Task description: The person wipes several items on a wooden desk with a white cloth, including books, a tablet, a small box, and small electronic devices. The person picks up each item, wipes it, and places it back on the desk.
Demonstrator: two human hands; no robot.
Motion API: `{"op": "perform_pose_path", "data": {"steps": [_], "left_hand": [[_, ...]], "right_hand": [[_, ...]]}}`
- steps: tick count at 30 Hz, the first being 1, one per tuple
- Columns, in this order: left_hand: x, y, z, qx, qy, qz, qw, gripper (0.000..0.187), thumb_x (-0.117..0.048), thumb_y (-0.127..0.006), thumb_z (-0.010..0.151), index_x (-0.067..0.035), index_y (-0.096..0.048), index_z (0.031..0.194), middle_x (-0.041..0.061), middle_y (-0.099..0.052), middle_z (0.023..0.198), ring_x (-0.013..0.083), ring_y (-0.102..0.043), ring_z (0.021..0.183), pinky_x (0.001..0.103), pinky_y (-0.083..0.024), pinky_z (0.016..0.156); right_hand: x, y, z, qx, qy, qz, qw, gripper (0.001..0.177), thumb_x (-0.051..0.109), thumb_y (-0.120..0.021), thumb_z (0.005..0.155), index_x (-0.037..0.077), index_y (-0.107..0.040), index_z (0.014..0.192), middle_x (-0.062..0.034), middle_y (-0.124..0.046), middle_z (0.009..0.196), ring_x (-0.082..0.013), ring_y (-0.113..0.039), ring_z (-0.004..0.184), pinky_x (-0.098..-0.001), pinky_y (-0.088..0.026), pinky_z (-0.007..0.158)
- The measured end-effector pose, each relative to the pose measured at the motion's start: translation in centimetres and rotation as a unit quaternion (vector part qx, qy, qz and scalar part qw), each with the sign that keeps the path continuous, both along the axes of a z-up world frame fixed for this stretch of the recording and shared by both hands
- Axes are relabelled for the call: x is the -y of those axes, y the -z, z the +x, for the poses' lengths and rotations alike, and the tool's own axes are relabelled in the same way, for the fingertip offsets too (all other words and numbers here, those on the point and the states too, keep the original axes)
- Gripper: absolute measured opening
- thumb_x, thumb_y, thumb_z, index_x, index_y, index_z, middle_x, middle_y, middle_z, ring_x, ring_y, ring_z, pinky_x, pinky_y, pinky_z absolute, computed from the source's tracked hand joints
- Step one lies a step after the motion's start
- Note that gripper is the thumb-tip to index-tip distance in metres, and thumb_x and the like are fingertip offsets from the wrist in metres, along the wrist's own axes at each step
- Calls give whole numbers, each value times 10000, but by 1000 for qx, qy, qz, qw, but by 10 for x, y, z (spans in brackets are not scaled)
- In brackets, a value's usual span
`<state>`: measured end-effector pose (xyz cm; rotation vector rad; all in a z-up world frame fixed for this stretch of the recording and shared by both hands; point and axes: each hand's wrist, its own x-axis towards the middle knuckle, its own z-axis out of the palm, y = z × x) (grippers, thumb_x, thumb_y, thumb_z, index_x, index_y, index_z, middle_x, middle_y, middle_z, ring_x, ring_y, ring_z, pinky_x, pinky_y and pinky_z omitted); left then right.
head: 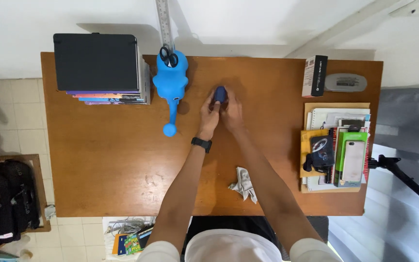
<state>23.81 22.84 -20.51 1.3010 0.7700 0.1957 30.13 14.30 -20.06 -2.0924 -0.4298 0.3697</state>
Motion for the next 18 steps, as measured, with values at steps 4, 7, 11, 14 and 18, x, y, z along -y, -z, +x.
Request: {"op": "perform_pose_path", "data": {"steps": [4, 7, 11, 14, 18], "left_hand": [[2, 17, 9, 12, -4, -1, 1000, 503, -89, -546, 1035, -97, -467, 1532, 202, -536, 1472, 302, -540, 1309, 456, -462, 1084], [0, 20, 13, 13, -9, 4, 1000, 499, -94, -539, 1048, -108, -459, 1540, 192, -520, 1489, 284, -520, 1324, 451, -455, 1095], [-1, -2, 13, -5, -18, -4, 1000, 490, -129, -531, 1059, -146, -462, 1544, 157, -521, 1505, 287, -528, 1346, 444, -451, 1113], [-1, -21, 11, -16, -24, -3, 1000, 495, -153, -545, 1054, -154, -463, 1542, 150, -505, 1524, 296, -500, 1382, 454, -427, 1141], [2, -1, 11, -9, -35, 2, 999, 510, -114, -561, 1043, -95, -450, 1541, 208, -477, 1527, 322, -461, 1402, 483, -393, 1160]], "right_hand": [[-4, 6, 3, -22, 10, -29, 999, 636, 7, -689, 867, 168, -512, 1457, -205, -663, 1062, -403, -716, 974, -474, -620, 819], [-6, 9, 5, -5, 16, -19, 1000, 643, -12, -713, 856, 123, -511, 1452, -256, -654, 1053, -438, -708, 963, -496, -618, 786], [-14, -7, 6, -18, 20, -11, 1000, 581, 28, -699, 879, 128, -529, 1425, -233, -681, 1061, -422, -716, 979, -489, -626, 799], [-15, -6, 2, 1, 18, -7, 1000, 581, 23, -698, 872, 121, -538, 1422, -235, -684, 1112, -436, -701, 1019, -505, -618, 833], [-11, 13, 1, 34, 16, 14, 999, 616, -12, -716, 853, 86, -525, 1431, -271, -662, 1179, -483, -671, 1071, -551, -602, 860]]}}
